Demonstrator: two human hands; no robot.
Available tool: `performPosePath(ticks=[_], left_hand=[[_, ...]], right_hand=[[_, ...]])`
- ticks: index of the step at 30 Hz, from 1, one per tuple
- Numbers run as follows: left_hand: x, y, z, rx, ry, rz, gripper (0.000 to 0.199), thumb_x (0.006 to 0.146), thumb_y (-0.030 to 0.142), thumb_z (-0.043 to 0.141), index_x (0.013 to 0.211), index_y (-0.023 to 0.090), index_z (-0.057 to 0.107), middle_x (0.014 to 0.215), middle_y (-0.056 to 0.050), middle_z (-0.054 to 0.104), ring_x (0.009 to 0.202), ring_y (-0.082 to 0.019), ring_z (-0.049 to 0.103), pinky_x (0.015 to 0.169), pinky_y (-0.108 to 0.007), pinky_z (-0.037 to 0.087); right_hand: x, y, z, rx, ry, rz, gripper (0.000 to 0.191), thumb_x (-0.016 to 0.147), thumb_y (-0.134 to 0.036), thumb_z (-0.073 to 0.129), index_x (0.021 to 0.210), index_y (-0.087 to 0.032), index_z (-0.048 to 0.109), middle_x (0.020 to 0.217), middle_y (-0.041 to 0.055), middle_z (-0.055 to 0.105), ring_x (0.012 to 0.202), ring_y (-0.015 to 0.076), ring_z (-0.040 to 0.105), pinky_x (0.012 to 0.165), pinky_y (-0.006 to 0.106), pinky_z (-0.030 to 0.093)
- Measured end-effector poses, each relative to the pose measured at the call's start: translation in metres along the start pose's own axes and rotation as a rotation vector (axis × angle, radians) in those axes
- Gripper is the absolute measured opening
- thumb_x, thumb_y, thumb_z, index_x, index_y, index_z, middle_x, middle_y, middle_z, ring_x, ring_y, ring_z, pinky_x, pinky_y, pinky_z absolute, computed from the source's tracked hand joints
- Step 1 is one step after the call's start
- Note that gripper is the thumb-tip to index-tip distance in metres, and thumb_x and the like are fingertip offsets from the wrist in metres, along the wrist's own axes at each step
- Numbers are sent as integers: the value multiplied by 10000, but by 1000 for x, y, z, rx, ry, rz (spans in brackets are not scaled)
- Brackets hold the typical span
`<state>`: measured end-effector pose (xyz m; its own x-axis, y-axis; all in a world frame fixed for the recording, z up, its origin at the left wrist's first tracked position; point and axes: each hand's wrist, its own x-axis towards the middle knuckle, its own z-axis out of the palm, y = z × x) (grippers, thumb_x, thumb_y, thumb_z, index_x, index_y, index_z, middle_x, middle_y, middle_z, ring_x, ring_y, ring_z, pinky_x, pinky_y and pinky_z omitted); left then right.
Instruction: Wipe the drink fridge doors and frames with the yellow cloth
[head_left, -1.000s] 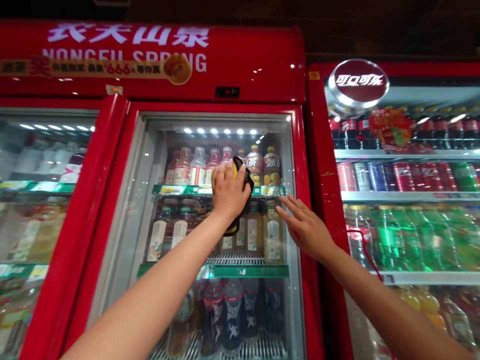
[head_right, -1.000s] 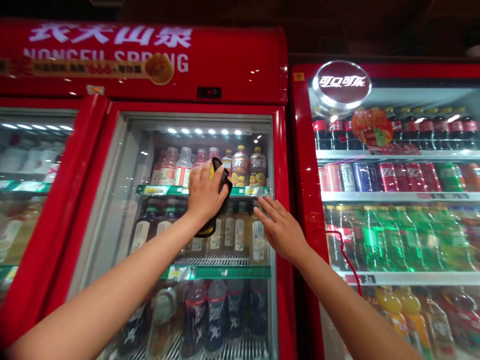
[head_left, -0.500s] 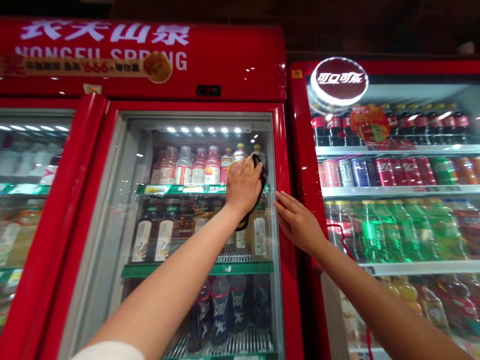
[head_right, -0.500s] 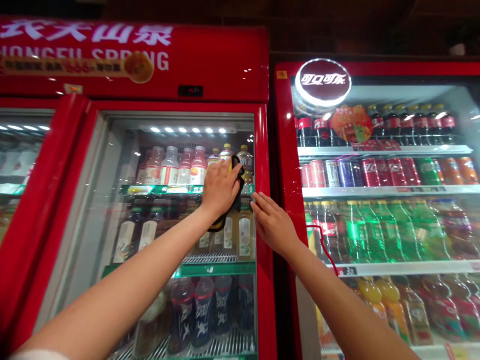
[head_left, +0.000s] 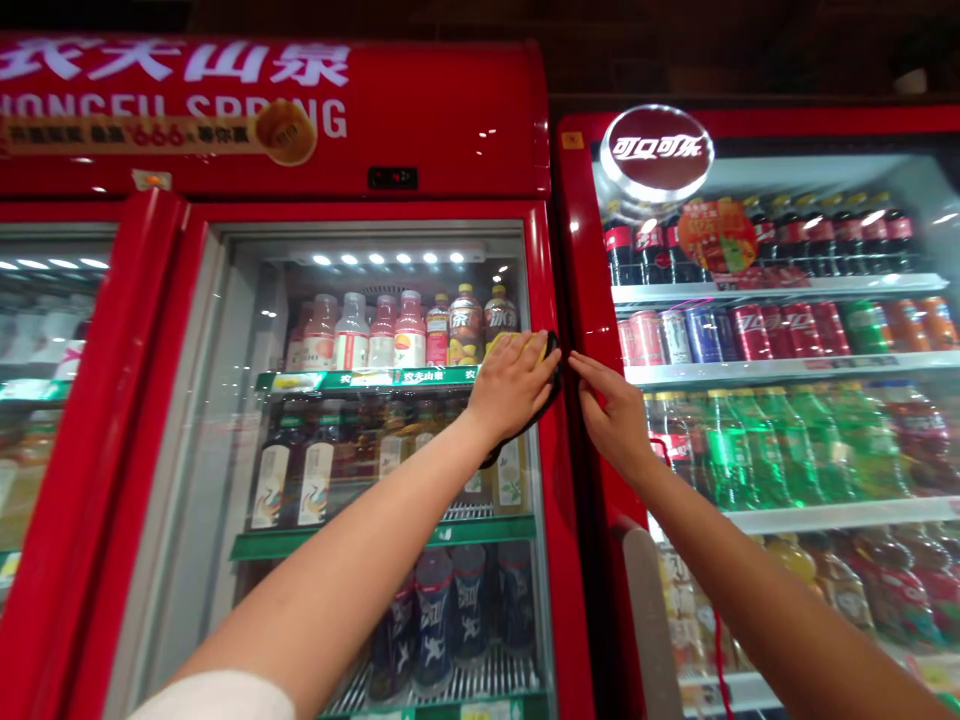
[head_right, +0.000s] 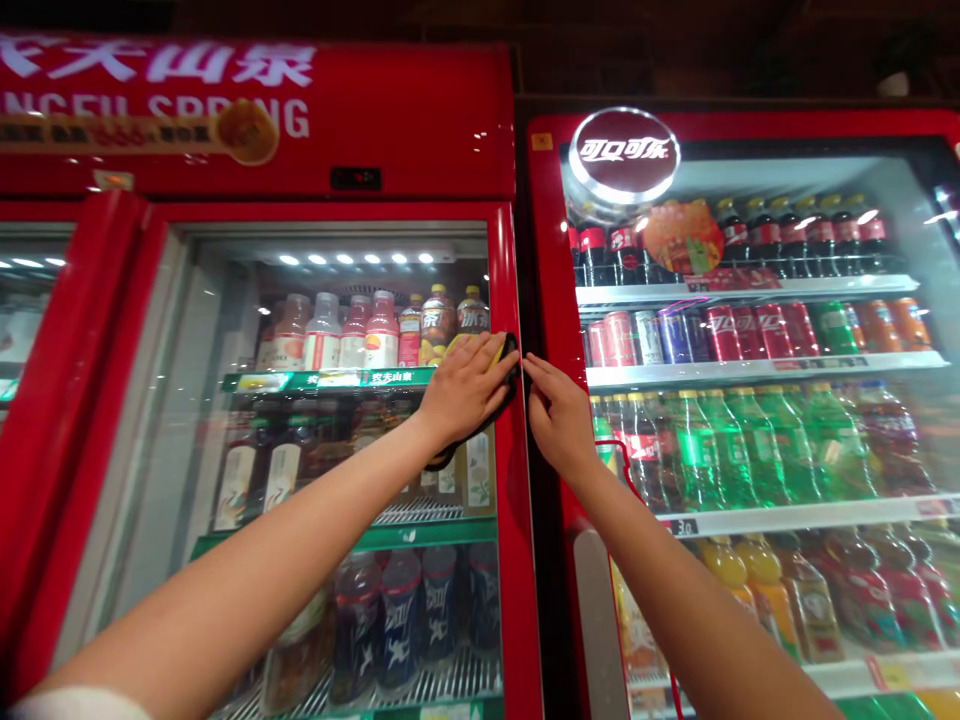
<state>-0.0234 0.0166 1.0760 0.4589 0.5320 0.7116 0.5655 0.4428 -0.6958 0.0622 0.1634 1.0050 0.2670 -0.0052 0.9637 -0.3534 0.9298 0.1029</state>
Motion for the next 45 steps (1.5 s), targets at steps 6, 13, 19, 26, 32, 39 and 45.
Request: performPosePath(ticks=[6, 13, 19, 26, 32, 39, 45], left_hand=[[18, 4, 6, 20, 66, -104, 438, 964, 296, 559, 1383, 176, 599, 1556, -156, 501, 1457, -330, 435, 1217, -571, 313], [5, 7, 7, 4, 27, 76, 382, 990, 289, 504, 1334, 192, 638, 1529, -142, 537, 1442, -308, 460, 1212, -552, 342], [32, -41, -9, 57, 51, -255, 475, 975, 258, 510, 1438, 167, 557, 1573, -172, 474, 1478, -334, 414, 1222, -564, 309], [-12, -5, 1, 95, 56, -173, 484, 978, 234, 473, 1455, 177, 533, 1575, -141, 481, 1477, -302, 420, 1248, -563, 263], [24, -55, -15, 107, 16, -239, 506, 973, 265, 470, 1466, 168, 529, 1593, -147, 453, 1479, -313, 418, 1240, -541, 280], [-30, -60, -19, 165, 70, -347, 505, 985, 252, 440, 1476, 162, 518, 1591, -159, 453, 1494, -330, 387, 1249, -578, 242], [-31, -74, -26, 130, -14, -177, 511, 979, 273, 478, 1483, 197, 511, 1601, -127, 449, 1486, -298, 406, 1242, -530, 286]], right_hand=[[4, -2, -7, 48, 11, 88, 448, 898, -161, 477, 1252, -263, 731, 1297, 42, 729, 1215, 226, 684, 1122, 478, 515], [4, -11, -6, 93, 5, 132, 469, 915, -191, 475, 1330, -262, 683, 1304, 43, 725, 1215, 222, 684, 1109, 458, 523], [10, -20, 2, 79, -67, 38, 510, 911, -150, 464, 1367, -276, 654, 1342, 44, 703, 1275, 224, 647, 1129, 474, 504], [21, -22, 10, 55, -71, -20, 482, 915, -150, 462, 1330, -262, 679, 1338, 55, 705, 1283, 223, 641, 1125, 460, 512], [42, -26, 38, 80, -18, -18, 508, 886, -129, 463, 1323, -272, 679, 1311, 40, 721, 1233, 219, 671, 1099, 471, 537], [17, -30, 45, 42, -181, -136, 582, 866, -75, 476, 1374, -303, 643, 1462, 35, 615, 1389, 231, 547, 1173, 508, 462], [26, -51, 80, 104, -104, -135, 586, 893, -79, 455, 1414, -297, 609, 1453, 42, 624, 1384, 225, 553, 1182, 499, 451]])
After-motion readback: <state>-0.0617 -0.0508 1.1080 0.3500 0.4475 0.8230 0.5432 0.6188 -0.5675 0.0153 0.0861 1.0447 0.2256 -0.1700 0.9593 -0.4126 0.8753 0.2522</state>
